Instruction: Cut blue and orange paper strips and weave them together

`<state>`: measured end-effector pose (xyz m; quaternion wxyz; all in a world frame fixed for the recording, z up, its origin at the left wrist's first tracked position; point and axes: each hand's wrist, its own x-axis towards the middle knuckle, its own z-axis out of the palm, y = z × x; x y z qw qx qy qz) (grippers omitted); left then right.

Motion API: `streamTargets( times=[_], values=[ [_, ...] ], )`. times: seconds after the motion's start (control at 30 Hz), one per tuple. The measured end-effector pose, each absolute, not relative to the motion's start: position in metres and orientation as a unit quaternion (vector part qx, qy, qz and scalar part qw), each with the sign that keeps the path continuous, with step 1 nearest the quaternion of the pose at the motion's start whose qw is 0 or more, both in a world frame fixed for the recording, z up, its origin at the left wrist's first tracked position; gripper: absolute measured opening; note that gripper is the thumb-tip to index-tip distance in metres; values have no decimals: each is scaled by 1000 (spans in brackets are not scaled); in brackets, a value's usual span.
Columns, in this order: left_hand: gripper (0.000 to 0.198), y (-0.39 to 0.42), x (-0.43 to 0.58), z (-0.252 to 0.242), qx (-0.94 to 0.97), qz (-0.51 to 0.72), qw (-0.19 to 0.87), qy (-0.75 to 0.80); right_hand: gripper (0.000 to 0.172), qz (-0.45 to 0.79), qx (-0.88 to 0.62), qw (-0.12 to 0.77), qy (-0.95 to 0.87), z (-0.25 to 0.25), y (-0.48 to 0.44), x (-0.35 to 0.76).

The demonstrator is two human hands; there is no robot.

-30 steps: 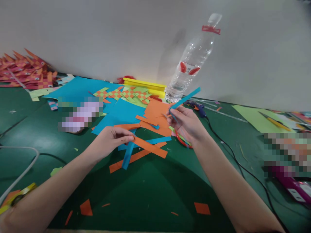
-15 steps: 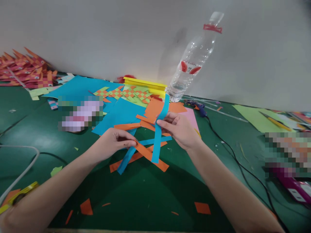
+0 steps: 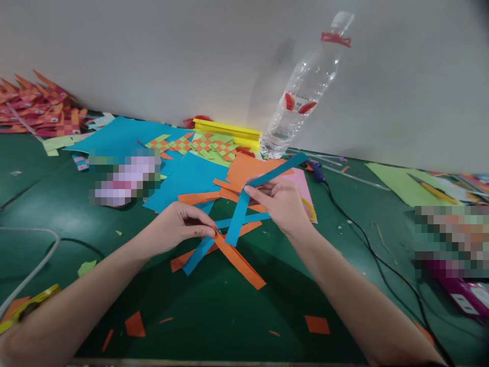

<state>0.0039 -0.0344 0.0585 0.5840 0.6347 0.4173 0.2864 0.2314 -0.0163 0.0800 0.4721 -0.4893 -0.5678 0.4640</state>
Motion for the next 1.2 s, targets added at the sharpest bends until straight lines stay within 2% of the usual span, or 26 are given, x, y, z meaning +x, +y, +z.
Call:
streamTargets(
  times=[0.33,0.57,0.67,0.8,1.03,1.2],
  values=[
    [8,-36,3,59,638,299,588,398,22,429,-490,476,-591,81,-18,235],
    [16,-35,0,54,652,292,573,403,19,390,-490,483,-613,86,-22,233],
    [13,-35,1,56,647,293,579,401,14,369,-499,488,-614,90,-23,232],
    [8,-36,2,59,652,292,581,390,17,371,-507,473,-618,89,-22,235],
    [19,-36,2,57,640,283,572,429,17,376,-490,476,-626,83,-23,238],
    [16,-36,3,56,648,283,559,433,13,342,-488,481,-643,87,-28,235]
  ],
)
